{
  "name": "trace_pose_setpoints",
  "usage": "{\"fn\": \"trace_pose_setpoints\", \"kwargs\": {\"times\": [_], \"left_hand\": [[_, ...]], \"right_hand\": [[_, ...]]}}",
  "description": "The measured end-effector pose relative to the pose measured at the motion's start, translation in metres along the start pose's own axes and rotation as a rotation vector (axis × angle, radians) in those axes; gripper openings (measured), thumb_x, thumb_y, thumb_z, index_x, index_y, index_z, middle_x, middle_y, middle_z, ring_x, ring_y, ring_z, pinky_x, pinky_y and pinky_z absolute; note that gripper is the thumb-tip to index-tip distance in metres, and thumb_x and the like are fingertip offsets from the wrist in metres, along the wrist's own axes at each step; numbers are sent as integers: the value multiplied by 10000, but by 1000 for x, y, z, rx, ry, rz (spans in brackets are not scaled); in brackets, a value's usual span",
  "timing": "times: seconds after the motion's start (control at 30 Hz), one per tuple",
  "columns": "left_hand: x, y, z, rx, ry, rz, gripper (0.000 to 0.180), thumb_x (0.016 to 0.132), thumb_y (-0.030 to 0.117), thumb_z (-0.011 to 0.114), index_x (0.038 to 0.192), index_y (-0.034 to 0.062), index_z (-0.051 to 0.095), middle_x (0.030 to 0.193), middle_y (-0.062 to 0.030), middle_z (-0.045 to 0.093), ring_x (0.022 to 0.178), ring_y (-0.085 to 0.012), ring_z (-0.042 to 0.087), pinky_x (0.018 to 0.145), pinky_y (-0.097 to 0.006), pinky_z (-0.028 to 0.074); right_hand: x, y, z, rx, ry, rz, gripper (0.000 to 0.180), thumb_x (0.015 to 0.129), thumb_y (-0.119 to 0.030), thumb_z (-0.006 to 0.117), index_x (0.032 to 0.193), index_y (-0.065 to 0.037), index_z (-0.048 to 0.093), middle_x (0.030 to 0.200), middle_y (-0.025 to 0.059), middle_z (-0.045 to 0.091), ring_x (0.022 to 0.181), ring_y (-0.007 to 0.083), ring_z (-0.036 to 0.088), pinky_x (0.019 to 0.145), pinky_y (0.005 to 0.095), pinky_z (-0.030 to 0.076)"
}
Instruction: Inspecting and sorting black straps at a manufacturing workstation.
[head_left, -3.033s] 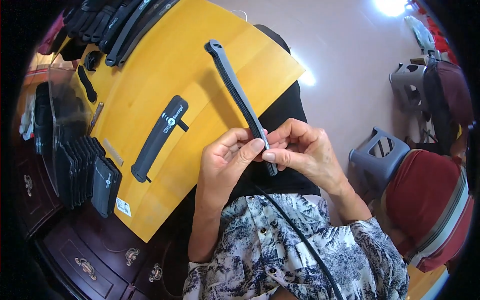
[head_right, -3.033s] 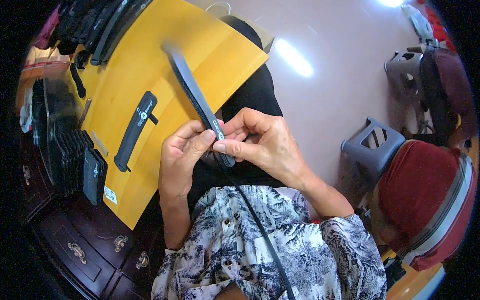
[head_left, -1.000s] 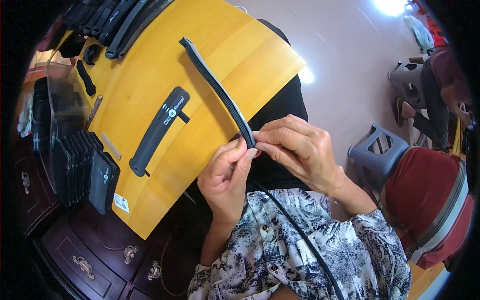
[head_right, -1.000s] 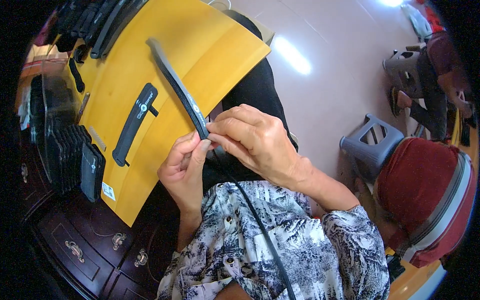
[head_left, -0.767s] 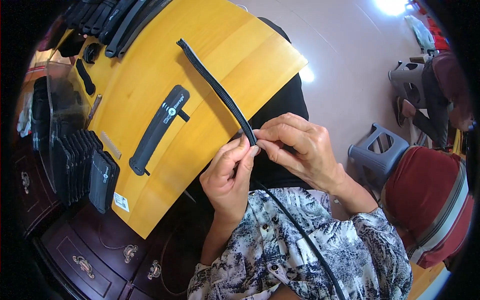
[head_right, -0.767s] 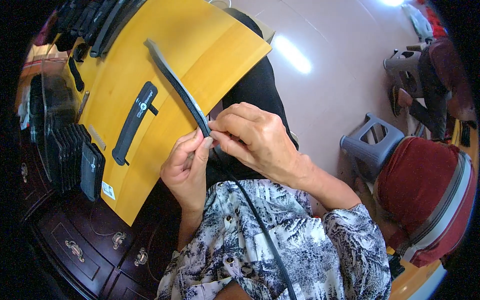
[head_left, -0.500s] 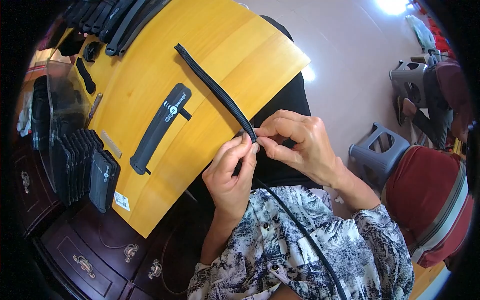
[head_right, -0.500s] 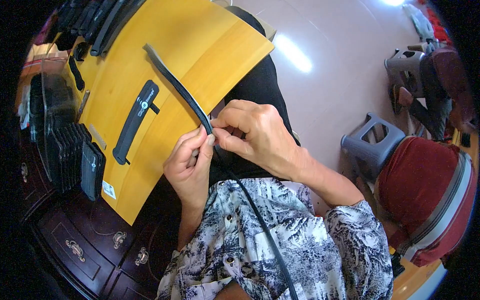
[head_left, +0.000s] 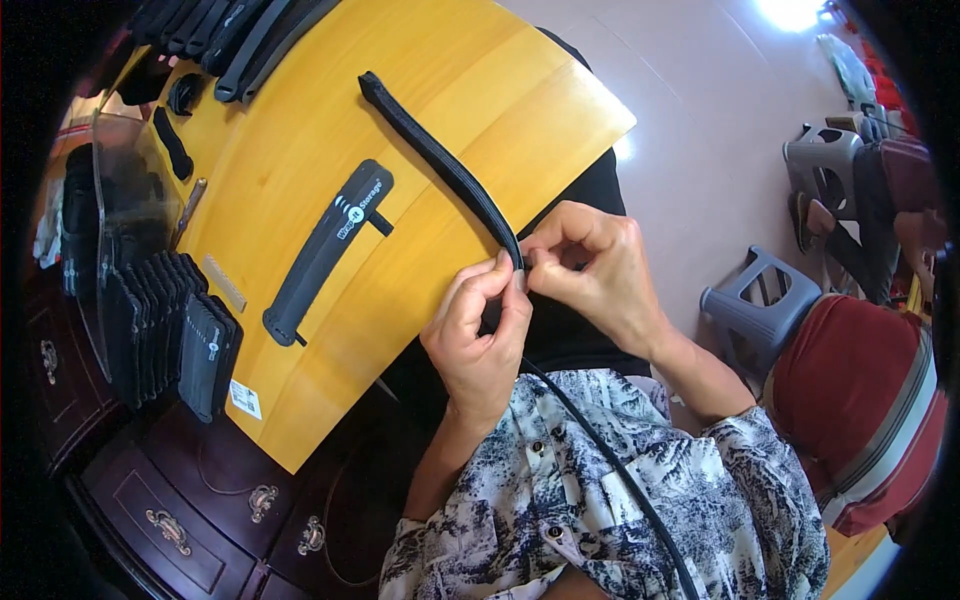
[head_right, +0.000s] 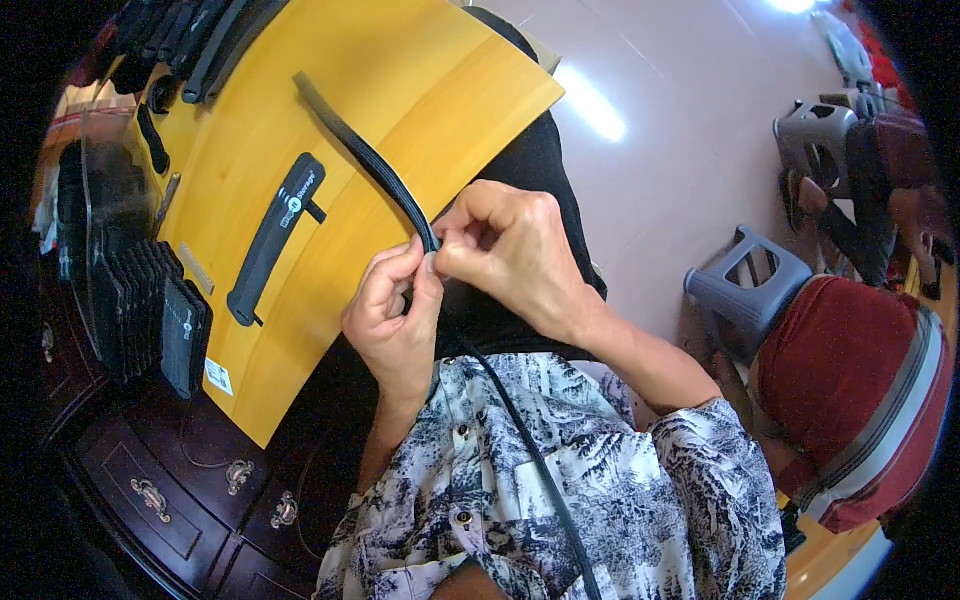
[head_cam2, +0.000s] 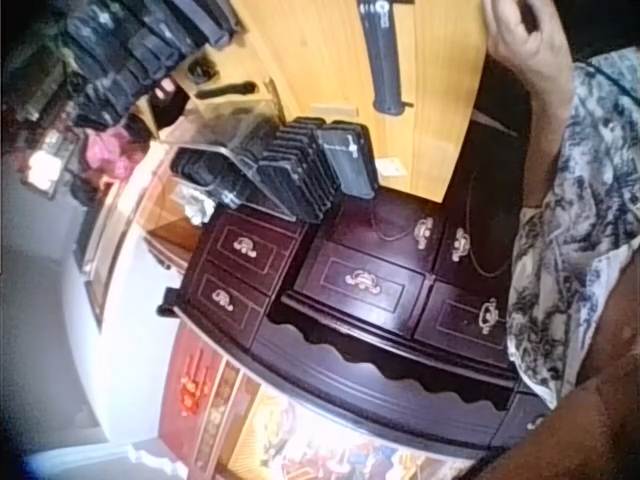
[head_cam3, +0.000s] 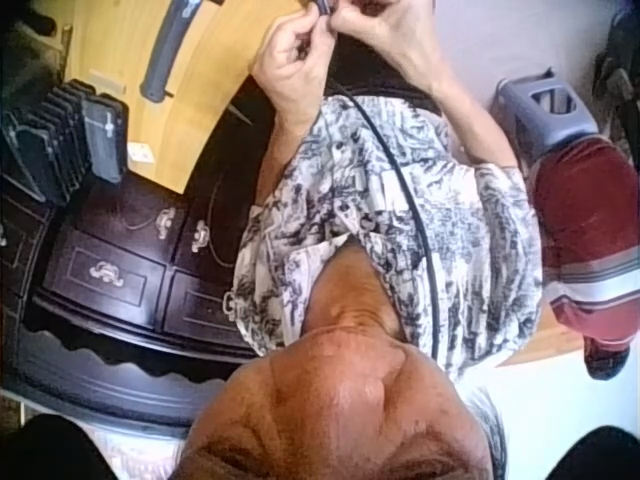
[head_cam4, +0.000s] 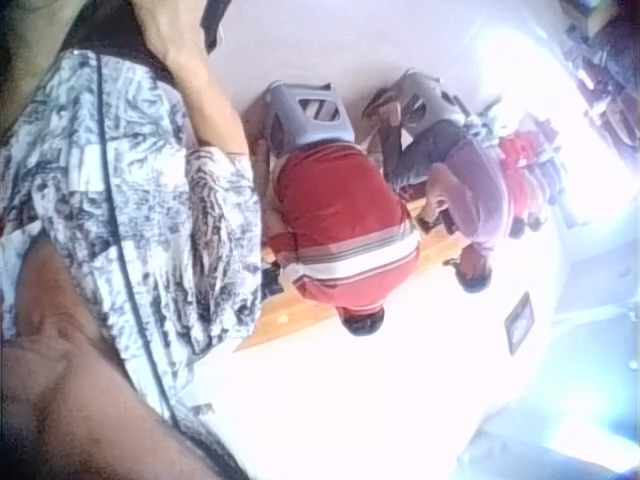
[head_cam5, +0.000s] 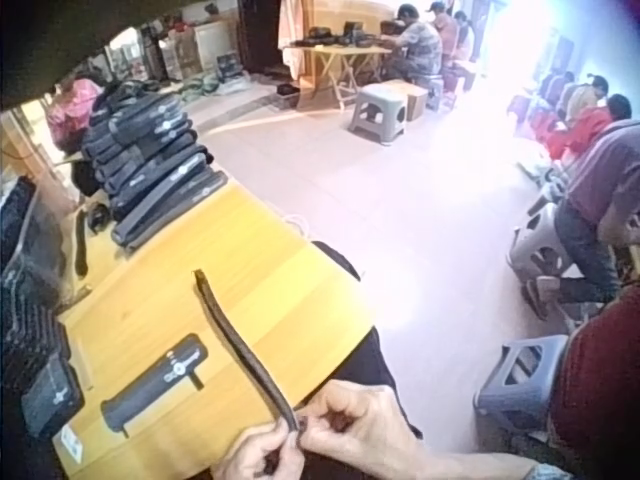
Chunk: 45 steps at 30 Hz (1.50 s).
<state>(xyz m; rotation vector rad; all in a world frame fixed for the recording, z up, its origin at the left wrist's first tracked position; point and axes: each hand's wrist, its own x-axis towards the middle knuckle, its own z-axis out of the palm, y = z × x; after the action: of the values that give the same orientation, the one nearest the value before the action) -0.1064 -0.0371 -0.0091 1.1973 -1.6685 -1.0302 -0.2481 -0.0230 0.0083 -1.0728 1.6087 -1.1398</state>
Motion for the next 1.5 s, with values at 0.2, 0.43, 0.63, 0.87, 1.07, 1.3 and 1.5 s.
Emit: {"fn": "trace_pose_setpoints", "kwargs": {"times": [0.2, 0.43, 0.63, 0.87, 1.07, 1.3, 1.5], "left_hand": [[-4, 1, -5, -195, 59, -106, 173, 800, -76, 658, 966, -27, 649, 874, -81, 659, 739, -120, 625, 624, -234, 490], [1, 4, -9, -4, 26, -4, 169, 802, -67, 665, 962, -15, 655, 845, -101, 655, 736, -168, 643, 619, -263, 510], [0, 5, -9, -40, 32, -50, 132, 810, -62, 658, 935, -21, 649, 829, -113, 650, 726, -191, 644, 625, -283, 514], [1, 4, -9, -56, 8, -32, 121, 811, -62, 656, 927, -27, 639, 822, -112, 645, 709, -190, 635, 619, -284, 504], [1, 2, -9, -47, 6, -29, 120, 801, -46, 669, 914, -31, 631, 825, -113, 640, 700, -186, 622, 610, -284, 495], [1, 2, -7, -96, 11, -93, 120, 798, -41, 666, 913, -32, 632, 820, -106, 631, 673, -178, 603, 606, -281, 484], [1, 2, -6, -88, 17, -75, 113, 810, -28, 661, 920, -31, 634, 807, -99, 623, 667, -176, 599, 597, -282, 479]], "right_hand": [[-2, -13, -5, 85, -99, 40, 159, 766, -63, 702, 836, 72, 654, 741, 84, 662, 634, 97, 621, 571, 238, 510], [2, -10, -6, 153, -162, 88, 164, 828, -91, 687, 908, 52, 680, 764, 97, 672, 646, 108, 644, 578, 224, 523], [1, -8, -4, 160, -173, 113, 161, 839, -87, 670, 915, 55, 678, 763, 94, 672, 650, 101, 650, 575, 226, 526], [2, -11, -5, 72, -167, 63, 170, 846, -90, 653, 909, 67, 670, 752, 86, 676, 634, 96, 642, 576, 223, 526], [6, -7, -8, 162, -222, 184, 184, 865, -114, 634, 903, 63, 670, 756, 73, 685, 621, 83, 624, 575, 220, 522], [9, -4, -13, 207, -287, 221, 197, 880, -134, 636, 935, 51, 680, 759, 63, 688, 627, 69, 605, 578, 207, 512], [6, -11, -10, 133, -251, 171, 189, 875, -125, 638, 922, 53, 680, 753, 72, 692, 639, 81, 629, 568, 216, 516]]}}
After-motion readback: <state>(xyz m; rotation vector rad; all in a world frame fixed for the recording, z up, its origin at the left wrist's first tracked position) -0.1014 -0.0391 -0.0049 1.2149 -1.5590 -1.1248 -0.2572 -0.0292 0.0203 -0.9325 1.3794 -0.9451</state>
